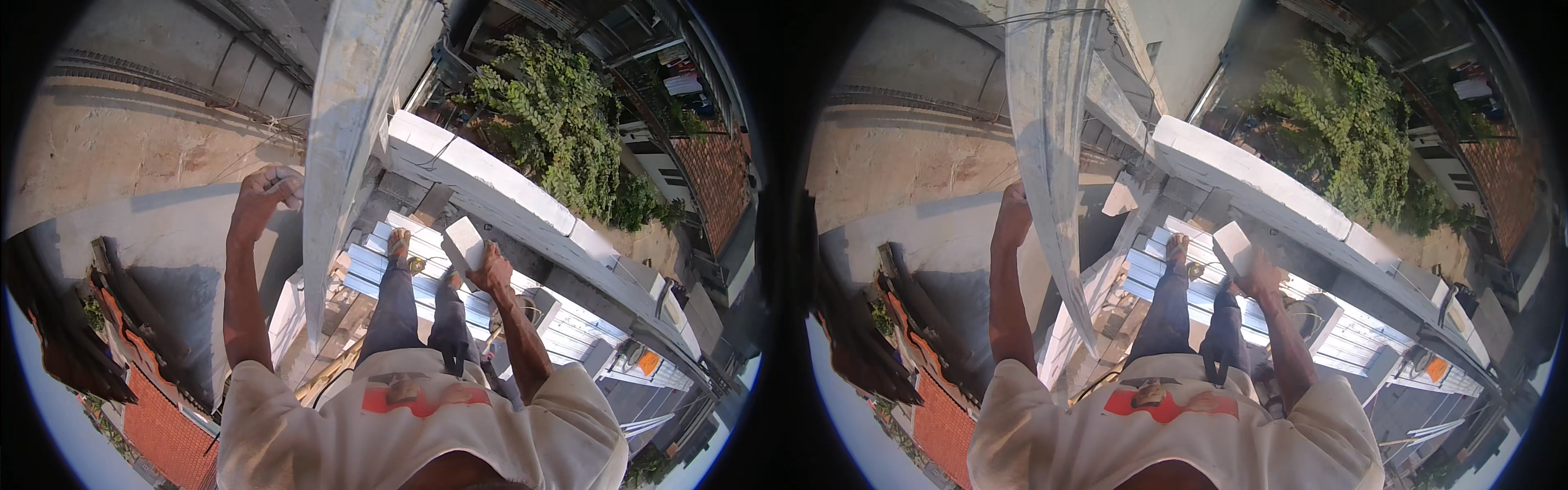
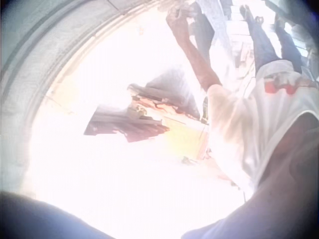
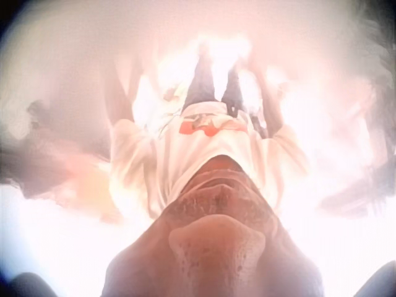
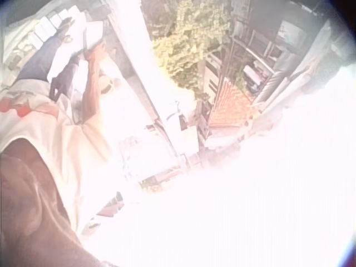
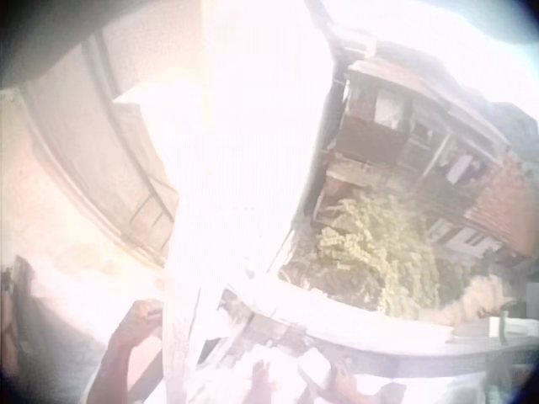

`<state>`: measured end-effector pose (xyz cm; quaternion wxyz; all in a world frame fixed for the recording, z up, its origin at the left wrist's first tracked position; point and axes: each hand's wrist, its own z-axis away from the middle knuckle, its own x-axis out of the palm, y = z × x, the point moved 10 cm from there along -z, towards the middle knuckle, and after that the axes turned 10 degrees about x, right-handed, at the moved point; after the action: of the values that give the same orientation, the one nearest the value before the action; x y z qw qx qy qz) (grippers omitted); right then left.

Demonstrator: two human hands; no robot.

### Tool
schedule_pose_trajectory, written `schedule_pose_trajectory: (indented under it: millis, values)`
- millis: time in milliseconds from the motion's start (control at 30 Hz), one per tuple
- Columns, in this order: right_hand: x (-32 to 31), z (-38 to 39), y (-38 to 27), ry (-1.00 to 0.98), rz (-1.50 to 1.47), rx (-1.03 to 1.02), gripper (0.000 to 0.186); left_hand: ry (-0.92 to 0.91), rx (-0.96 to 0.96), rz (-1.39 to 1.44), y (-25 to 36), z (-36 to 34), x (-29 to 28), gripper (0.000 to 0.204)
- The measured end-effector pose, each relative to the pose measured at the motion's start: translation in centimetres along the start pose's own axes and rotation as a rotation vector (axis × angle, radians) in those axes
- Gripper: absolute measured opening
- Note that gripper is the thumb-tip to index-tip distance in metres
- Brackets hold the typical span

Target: The person applies mortar to a rooftop ledge using a trowel and places white rectangular tiles onto the surface. They use a hammer to tap the tiles into position and a measuring tape to check alignment. The person works on a narrow metal scaffolding platform.

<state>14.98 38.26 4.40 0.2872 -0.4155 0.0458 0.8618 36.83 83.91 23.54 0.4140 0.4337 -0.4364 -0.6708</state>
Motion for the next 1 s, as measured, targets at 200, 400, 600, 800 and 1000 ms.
schedule_pose_trajectory:
  millis: [200,400,600,800,1000]
  values:
    - [8.4,-4.0,8.8,-0.079,-0.12,0.175,0.082,0.658,0.239,0.378,4.7,14.7,-3.7,0.032]
    - [18.0,-5.5,22.8,-0.051,-0.424,0.443,0.092,-0.679,0.065,0.801,17.2,18.8,16.1,0.027]
    - [23.0,-6.0,32.7,-0.009,-0.42,0.601,0.086,-0.476,-0.554,-0.055,-7.1,22.7,34.1,0.076]
    - [32.8,-8.2,42.2,-0.034,-0.512,0.725,0.085,-0.942,-0.561,-0.911,-27.3,30.3,38.6,0.105]
    - [38.9,-9.5,46.7,0.054,-0.644,0.788,0.082,-1.087,-0.438,-1.329,-31.5,30.9,42.1,0.128]
